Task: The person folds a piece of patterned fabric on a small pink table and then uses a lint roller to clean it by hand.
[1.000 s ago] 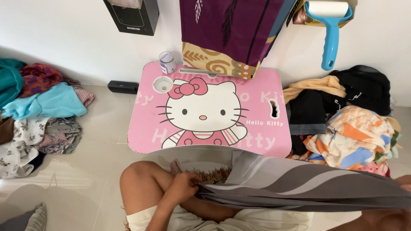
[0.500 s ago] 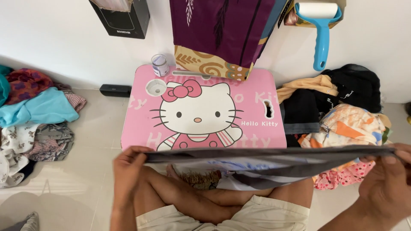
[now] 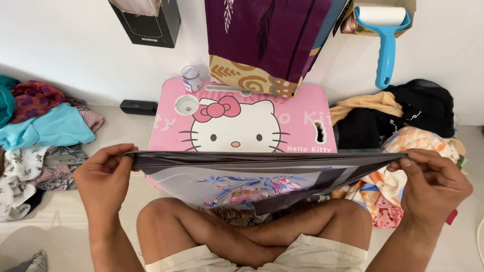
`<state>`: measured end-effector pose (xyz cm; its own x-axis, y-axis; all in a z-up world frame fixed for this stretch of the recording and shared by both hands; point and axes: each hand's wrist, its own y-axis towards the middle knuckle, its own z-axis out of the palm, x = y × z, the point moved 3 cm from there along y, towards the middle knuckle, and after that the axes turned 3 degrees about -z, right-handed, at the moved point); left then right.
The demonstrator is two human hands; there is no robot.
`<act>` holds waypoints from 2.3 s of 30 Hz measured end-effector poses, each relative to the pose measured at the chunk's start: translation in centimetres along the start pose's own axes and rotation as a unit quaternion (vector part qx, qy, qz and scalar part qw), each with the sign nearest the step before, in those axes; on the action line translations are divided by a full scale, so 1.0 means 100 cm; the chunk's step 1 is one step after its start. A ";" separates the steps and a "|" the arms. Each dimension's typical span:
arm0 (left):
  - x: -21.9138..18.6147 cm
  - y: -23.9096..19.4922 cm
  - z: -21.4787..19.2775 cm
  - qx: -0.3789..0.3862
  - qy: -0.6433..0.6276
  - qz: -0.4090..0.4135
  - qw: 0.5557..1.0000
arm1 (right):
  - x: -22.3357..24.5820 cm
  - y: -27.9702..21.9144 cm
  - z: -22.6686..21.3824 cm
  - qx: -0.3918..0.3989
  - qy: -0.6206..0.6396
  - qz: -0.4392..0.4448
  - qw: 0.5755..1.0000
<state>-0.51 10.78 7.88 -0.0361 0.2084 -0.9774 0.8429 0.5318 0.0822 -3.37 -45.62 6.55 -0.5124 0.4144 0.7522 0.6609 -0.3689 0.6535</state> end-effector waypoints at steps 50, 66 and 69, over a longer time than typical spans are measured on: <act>0.048 0.082 -0.142 0.049 0.110 0.220 0.968 | -0.001 0.019 -0.065 0.081 0.114 0.016 0.990; -0.097 0.037 -0.018 0.030 0.077 0.168 0.982 | 0.047 0.049 0.013 0.068 -0.068 0.044 0.994; -0.107 0.034 -0.014 0.057 0.153 0.171 0.972 | 0.040 0.051 0.013 0.029 -0.026 0.075 0.996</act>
<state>1.98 11.51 18.88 0.1131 0.6001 -0.7919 0.8871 0.2981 0.3525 -1.28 -44.77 12.79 -0.3765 0.4011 0.8351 0.7602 -0.3814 0.5260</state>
